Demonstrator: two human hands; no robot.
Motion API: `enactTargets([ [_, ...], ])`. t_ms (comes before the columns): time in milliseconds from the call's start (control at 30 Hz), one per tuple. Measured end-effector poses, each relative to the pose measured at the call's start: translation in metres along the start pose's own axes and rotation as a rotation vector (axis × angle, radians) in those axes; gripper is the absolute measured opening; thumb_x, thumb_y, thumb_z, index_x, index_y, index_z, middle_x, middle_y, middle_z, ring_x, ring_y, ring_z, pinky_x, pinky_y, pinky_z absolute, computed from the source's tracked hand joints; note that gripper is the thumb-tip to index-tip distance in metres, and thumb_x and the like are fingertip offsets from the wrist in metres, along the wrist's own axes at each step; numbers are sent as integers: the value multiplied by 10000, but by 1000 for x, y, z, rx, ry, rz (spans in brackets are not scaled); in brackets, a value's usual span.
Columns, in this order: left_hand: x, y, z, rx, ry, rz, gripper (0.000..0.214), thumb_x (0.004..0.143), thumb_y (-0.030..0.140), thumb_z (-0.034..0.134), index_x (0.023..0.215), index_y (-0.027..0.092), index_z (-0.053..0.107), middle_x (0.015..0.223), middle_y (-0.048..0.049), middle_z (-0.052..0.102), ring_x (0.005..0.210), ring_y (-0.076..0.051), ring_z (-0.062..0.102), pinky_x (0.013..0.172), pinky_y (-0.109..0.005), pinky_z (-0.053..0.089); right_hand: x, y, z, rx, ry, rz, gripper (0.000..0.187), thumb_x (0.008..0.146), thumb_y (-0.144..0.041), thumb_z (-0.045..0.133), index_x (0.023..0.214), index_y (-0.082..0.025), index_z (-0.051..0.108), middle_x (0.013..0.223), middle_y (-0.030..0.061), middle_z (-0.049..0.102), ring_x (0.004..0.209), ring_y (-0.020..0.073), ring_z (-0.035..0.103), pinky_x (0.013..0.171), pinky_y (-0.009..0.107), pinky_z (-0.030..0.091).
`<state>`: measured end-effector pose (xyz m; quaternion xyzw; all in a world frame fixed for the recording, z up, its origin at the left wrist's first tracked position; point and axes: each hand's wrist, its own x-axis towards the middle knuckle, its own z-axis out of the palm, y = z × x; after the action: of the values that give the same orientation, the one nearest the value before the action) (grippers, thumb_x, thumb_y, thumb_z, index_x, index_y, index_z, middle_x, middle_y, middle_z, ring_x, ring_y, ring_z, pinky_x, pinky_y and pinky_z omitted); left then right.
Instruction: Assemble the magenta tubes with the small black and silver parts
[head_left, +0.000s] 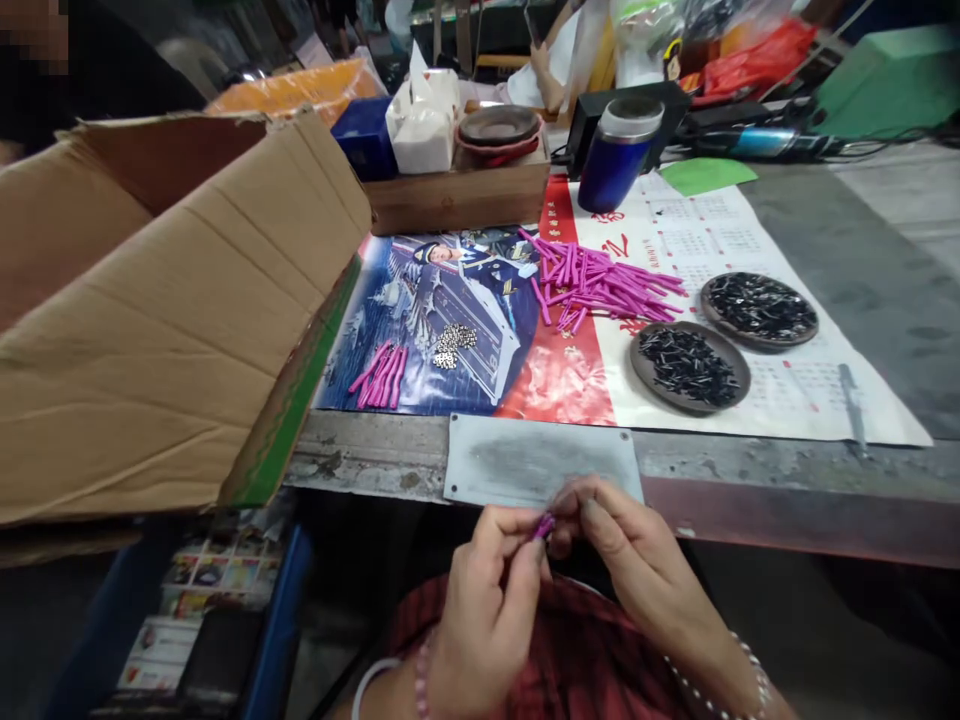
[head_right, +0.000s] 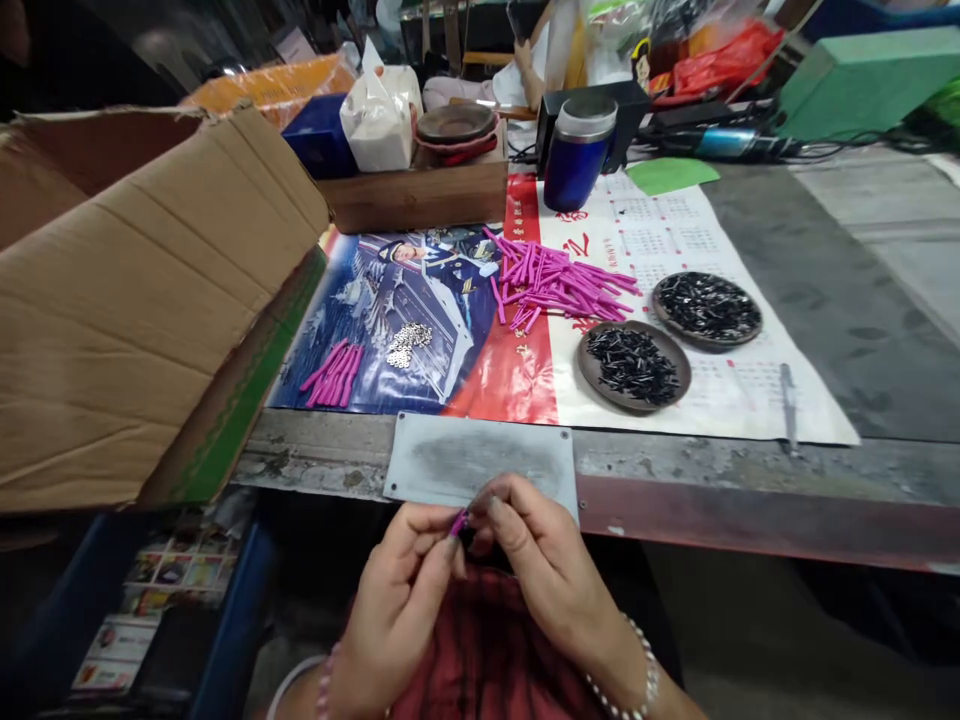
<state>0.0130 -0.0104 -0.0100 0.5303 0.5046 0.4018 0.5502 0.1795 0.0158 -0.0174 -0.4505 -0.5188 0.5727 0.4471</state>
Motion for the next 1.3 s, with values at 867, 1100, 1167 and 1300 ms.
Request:
enactTargets([
  [867, 5, 1, -14, -448, -156, -263, 231, 1020, 404, 552, 1116, 196, 582, 681, 40, 546, 537, -76, 425, 531, -184, 342, -4, -6, 13, -391, 8, -145, 170, 1033, -262, 503, 908, -206, 602, 700, -26, 630, 592, 114, 631, 580, 202, 501],
  [1100, 4, -2, -8, -641, -56, -272, 293, 953, 437, 674, 1085, 189, 590, 662, 50, 542, 558, -59, 438, 538, -146, 353, -2, 7, 26, -613, 111, -423, 49, 988, -146, 565, 984, -189, 589, 821, 11, 632, 706, 127, 637, 664, 220, 508],
  [1167, 2, -2, -6, -638, -29, -249, 281, 951, 431, 679, 1067, 188, 601, 682, 43, 551, 599, -67, 483, 586, -154, 404, 0, 8, 31, -714, 138, -510, 78, 1004, -130, 519, 973, -179, 571, 795, 20, 616, 682, 135, 615, 648, 237, 495],
  [1300, -2, -7, -4, -582, 13, -197, 223, 981, 406, 638, 1050, 196, 610, 743, 29, 573, 633, -72, 510, 608, -158, 434, 1, 11, 43, -928, 234, -594, 137, 1028, -133, 442, 936, -171, 535, 712, 16, 532, 594, 151, 536, 551, 264, 433],
])
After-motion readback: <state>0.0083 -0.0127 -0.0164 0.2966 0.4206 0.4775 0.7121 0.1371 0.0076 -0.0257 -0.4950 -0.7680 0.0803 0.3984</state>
